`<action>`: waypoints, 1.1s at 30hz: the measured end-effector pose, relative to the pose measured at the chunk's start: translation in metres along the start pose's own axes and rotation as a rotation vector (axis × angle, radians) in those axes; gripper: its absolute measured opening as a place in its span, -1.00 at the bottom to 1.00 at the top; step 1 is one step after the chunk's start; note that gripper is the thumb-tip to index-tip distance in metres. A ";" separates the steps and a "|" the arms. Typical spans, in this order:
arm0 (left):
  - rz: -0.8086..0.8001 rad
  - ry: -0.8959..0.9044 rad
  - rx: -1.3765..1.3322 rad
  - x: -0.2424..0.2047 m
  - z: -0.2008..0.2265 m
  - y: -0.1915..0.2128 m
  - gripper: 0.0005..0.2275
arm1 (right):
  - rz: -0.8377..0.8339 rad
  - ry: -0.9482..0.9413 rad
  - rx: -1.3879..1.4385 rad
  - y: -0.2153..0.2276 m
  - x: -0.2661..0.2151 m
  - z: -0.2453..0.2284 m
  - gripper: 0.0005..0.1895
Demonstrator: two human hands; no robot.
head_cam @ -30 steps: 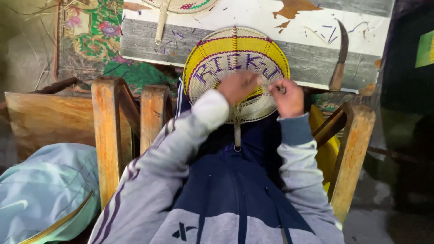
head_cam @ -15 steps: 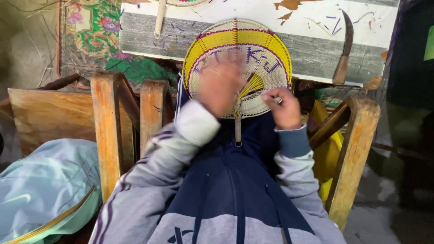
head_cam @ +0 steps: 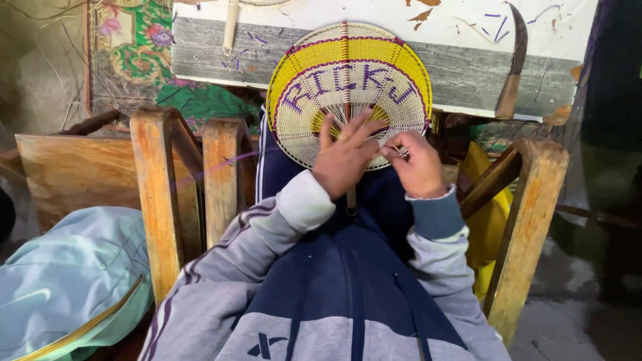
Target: A person is weaving a decorative straw fan by threading colored fibers through a circular frame.
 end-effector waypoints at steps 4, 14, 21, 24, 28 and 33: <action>-0.092 0.046 0.032 -0.021 -0.048 0.004 -0.94 | -0.023 -0.045 -0.054 0.020 -0.002 0.039 -0.81; -0.111 -0.046 -0.026 -0.023 -0.039 0.019 -0.89 | -0.124 -0.028 0.027 -0.007 -0.007 0.025 -0.82; -0.062 -0.076 -0.267 -0.024 -0.024 -0.037 -0.88 | -0.130 -0.004 0.026 -0.029 -0.008 0.005 -0.81; -0.163 -0.062 -0.198 -0.028 -0.035 -0.001 -0.84 | -0.110 -0.019 0.016 -0.006 -0.005 0.024 -0.82; -0.179 -0.052 -0.326 -0.017 -0.019 -0.008 -0.74 | -0.131 0.030 0.011 -0.019 -0.007 0.000 -0.82; 0.009 -0.116 -0.340 -0.021 -0.039 0.013 -0.88 | -0.162 0.001 0.079 -0.010 -0.005 0.012 -0.85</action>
Point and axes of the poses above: each hand's wrist, its own x-axis towards the middle knuckle, its own y-axis out of the back of the hand, z = x × y, the point moved 10 cm from there along x, towards the middle knuckle, and after that the axes turned 14 degrees about -y, right-handed, at the moved point
